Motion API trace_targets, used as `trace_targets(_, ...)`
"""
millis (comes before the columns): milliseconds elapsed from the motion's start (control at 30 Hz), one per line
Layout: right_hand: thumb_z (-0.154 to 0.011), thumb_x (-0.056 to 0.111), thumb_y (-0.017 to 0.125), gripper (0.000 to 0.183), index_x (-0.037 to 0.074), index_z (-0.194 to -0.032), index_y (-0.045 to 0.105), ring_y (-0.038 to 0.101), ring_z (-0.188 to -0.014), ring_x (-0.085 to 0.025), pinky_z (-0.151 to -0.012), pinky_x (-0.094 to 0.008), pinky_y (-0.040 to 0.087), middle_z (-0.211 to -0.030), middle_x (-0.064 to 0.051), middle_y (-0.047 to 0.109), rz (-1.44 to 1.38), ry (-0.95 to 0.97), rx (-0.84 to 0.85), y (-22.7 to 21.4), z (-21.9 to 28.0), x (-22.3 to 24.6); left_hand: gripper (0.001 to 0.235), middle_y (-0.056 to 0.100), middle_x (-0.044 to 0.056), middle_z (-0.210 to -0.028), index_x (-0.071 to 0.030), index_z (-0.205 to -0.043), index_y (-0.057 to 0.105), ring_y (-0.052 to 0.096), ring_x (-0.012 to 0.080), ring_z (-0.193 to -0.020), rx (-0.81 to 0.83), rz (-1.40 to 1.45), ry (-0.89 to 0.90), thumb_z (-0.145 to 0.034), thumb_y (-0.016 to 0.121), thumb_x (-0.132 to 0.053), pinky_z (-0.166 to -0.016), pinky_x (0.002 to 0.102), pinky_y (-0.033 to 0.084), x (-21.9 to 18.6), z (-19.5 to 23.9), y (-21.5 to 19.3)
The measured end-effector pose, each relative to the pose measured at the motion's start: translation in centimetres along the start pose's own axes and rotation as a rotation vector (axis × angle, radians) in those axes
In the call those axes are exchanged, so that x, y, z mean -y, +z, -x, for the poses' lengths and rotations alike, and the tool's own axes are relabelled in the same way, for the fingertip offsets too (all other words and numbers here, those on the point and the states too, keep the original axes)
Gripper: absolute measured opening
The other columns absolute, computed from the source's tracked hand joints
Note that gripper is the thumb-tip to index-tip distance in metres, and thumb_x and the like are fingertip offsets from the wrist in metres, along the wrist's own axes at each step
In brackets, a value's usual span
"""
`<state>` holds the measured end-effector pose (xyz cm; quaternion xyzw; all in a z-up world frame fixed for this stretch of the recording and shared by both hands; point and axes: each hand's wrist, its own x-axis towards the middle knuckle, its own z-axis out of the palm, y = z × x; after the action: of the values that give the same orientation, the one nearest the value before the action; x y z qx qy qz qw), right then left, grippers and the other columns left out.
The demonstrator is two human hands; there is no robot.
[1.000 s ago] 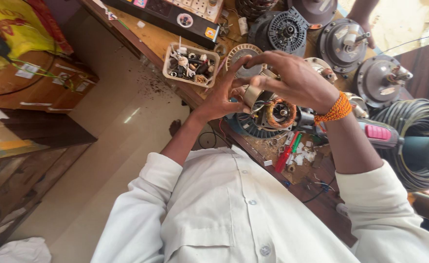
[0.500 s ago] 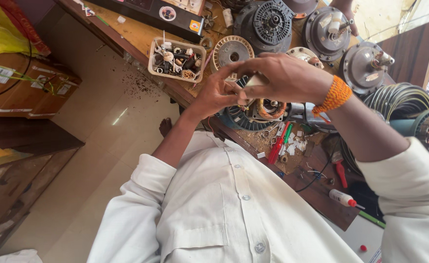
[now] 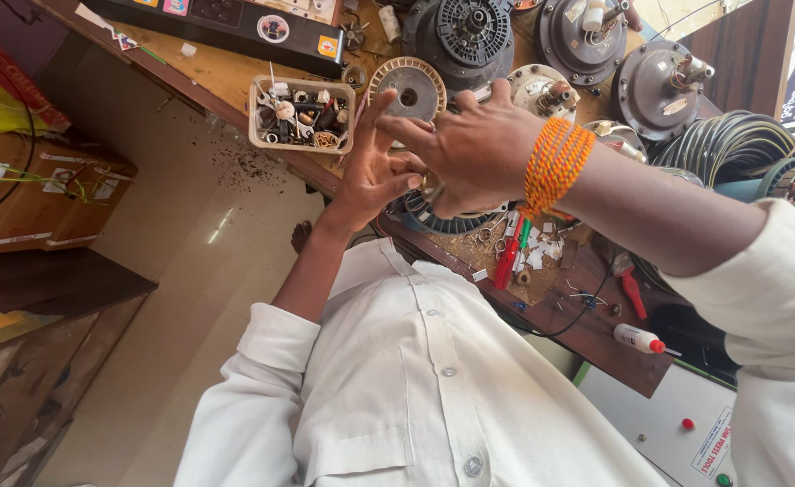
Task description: The person disassembles and reassembles an electric motor on a cluttered workbench. They remove the rotor, inspect the stator, and use a power tool to tighten components while handling various motor parts.
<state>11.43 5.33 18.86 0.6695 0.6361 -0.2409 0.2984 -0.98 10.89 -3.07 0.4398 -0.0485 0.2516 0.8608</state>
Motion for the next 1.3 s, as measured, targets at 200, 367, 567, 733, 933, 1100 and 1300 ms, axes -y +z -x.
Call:
trace_targets(200, -0.045, 0.059, 0.094, 0.129, 0.037, -0.154, 0.029, 0.055, -0.122, -0.029, -0.089, -0.053, 0.051, -0.156, -0.005, 0.043, 0.332, -0.193, -0.273, 1.8, 1.7, -0.7, 0.105, 0.03, 0.01, -0.168, -0.026, -0.168, 0.012, 0.064, 0.0215, -0.124, 0.045, -0.149, -0.075, -0.092, 0.082, -0.009, -0.107, 0.038, 0.061, -0.2, -0.4, -0.3)
trace_targets(367, -0.041, 0.058, 0.097, 0.146, 0.025, -0.164, 0.026, 0.051, -0.122, -0.028, -0.096, -0.045, 0.047, -0.129, -0.008, 0.053, 0.208, -0.187, -0.189, 3.1, 2.6, -2.7, 0.106, 0.041, 0.012, -0.158, -0.028, -0.17, 0.011, 0.061, 0.0174, -0.123, 0.162, -0.109, -0.153, -0.095, 0.086, -0.014, -0.104, 0.036, 0.062, -1.8, -0.6, 0.5)
trace_targets(567, -0.048, 0.04, 0.095, 0.116, 0.017, -0.149, 0.043, 0.052, -0.118, -0.032, -0.098, -0.049, 0.041, -0.125, -0.012, 0.055, -0.071, -0.175, -0.37, 5.6, 3.9, -3.7, 0.091, 0.059, 0.009, -0.143, -0.028, -0.162, 0.034, 0.069, 0.0147, -0.107, 0.201, -0.601, -0.234, -0.087, 0.082, -0.007, -0.095, 0.033, 0.064, -4.0, -1.3, 2.2)
trace_targets(733, -0.052, 0.042, 0.092, 0.103, 0.011, -0.142, 0.051, 0.05, -0.122, -0.035, -0.102, -0.05, 0.04, -0.131, -0.016, 0.052, -0.141, -0.149, -0.5, 8.1, 4.2, -4.6, 0.085, 0.06, 0.01, -0.138, -0.021, -0.154, 0.042, 0.069, 0.0185, -0.102, 0.155, -0.716, -0.076, -0.081, 0.081, -0.002, -0.092, 0.034, 0.06, -4.3, -1.6, 3.6)
trace_targets(933, -0.057, 0.035, 0.089, 0.099, 0.009, -0.144, 0.05, 0.048, -0.126, -0.038, -0.107, -0.052, 0.039, -0.137, -0.016, 0.05, -0.262, -0.152, -0.602, 10.4, 4.0, -5.1, 0.052, 0.073, 0.006, -0.117, -0.015, -0.138, 0.06, 0.076, 0.016, -0.096, 0.01, -0.765, -0.142, -0.091, 0.074, 0.001, -0.085, 0.033, 0.062, -4.1, -2.2, 4.6)
trace_targets(1100, -0.063, 0.031, 0.087, 0.098, 0.009, -0.149, 0.046, 0.046, -0.126, -0.039, -0.11, -0.052, 0.038, -0.142, -0.018, 0.047, -0.394, -0.105, -0.614, 11.9, 3.8, -4.8, 0.043, 0.072, 0.007, -0.12, -0.011, -0.129, 0.063, 0.074, 0.0173, -0.099, -0.03, -0.792, -0.017, -0.09, 0.073, 0.001, -0.085, 0.032, 0.061, -3.8, -2.1, 4.6)
trace_targets(1300, -0.06, 0.029, 0.088, 0.103, 0.01, -0.152, 0.044, 0.044, -0.129, -0.041, -0.111, -0.053, 0.037, -0.142, -0.017, 0.045, -0.471, -0.073, -0.657, 13.1, 3.8, -4.4, 0.037, 0.073, 0.001, -0.128, -0.017, -0.131, 0.067, 0.071, 0.0192, -0.122, -0.023, -0.972, -0.075, -0.096, 0.077, -0.013, -0.107, 0.036, 0.057, -3.1, -1.5, 4.0)
